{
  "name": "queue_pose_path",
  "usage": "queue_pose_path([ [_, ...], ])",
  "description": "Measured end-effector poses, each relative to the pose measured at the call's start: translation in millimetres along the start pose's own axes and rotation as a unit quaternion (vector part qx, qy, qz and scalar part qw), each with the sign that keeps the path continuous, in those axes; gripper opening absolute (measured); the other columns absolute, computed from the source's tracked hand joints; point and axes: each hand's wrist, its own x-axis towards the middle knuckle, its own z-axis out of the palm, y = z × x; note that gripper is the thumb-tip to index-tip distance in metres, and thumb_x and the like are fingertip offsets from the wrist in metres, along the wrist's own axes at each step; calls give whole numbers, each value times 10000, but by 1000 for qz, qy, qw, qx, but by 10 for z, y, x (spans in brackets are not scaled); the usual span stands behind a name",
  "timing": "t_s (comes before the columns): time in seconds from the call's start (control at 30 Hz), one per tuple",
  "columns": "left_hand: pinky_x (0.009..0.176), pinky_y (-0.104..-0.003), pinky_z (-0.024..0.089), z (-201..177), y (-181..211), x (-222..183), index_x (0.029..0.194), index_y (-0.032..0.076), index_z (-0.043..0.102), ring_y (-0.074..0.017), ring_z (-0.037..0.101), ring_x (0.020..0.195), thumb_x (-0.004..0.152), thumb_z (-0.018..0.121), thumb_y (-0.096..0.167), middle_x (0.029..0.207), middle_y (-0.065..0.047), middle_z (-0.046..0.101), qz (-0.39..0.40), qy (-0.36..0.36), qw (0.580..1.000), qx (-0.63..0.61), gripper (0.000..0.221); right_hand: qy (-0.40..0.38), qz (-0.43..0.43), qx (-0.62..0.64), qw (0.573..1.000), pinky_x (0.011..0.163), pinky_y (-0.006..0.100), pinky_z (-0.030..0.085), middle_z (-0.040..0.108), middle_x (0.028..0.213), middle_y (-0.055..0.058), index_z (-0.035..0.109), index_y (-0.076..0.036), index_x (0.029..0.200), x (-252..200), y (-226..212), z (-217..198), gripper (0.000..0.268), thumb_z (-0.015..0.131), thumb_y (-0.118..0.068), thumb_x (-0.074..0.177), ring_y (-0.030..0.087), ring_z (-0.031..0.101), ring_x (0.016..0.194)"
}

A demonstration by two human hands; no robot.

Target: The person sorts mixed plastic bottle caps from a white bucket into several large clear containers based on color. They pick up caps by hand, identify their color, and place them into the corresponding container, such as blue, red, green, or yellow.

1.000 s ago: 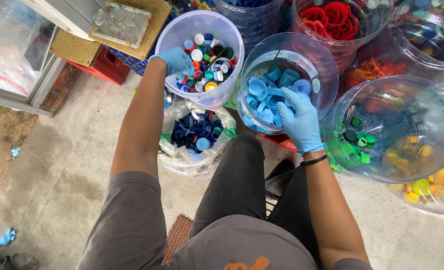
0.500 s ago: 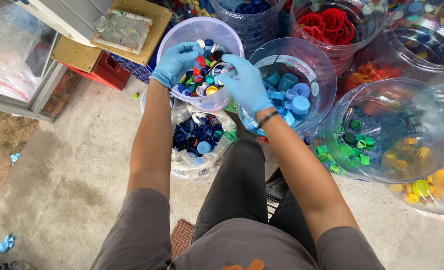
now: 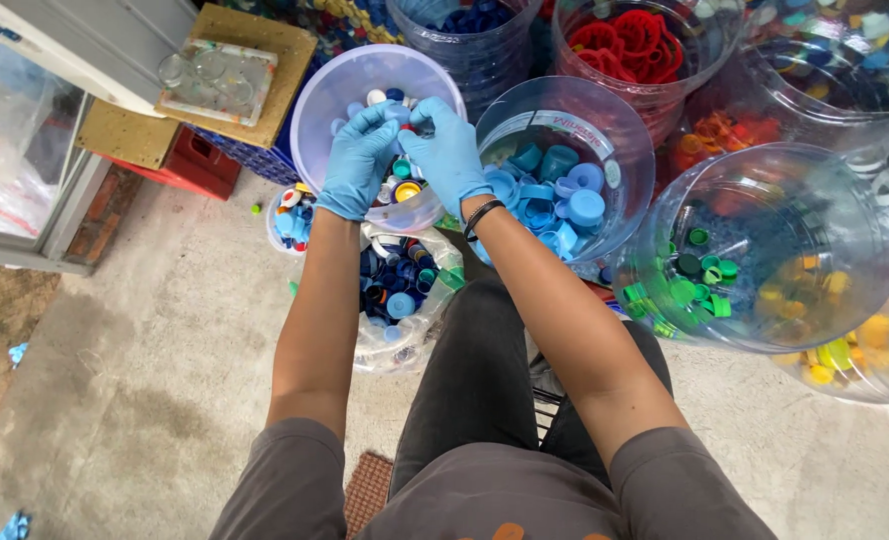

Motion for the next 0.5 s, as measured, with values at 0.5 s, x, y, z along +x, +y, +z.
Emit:
queue_pose_path([
  [0.5, 945, -296, 627, 707, -170, -66, 1328, -22, 636, -212, 746, 1041, 966, 662, -33, 1198, -146, 751, -30, 25, 995, -96, 362, 120, -165, -101, 974, 687, 297, 492, 636, 839, 17, 652, -137, 943, 402, -130, -1745, 98, 678, -67, 879, 130, 562, 752],
])
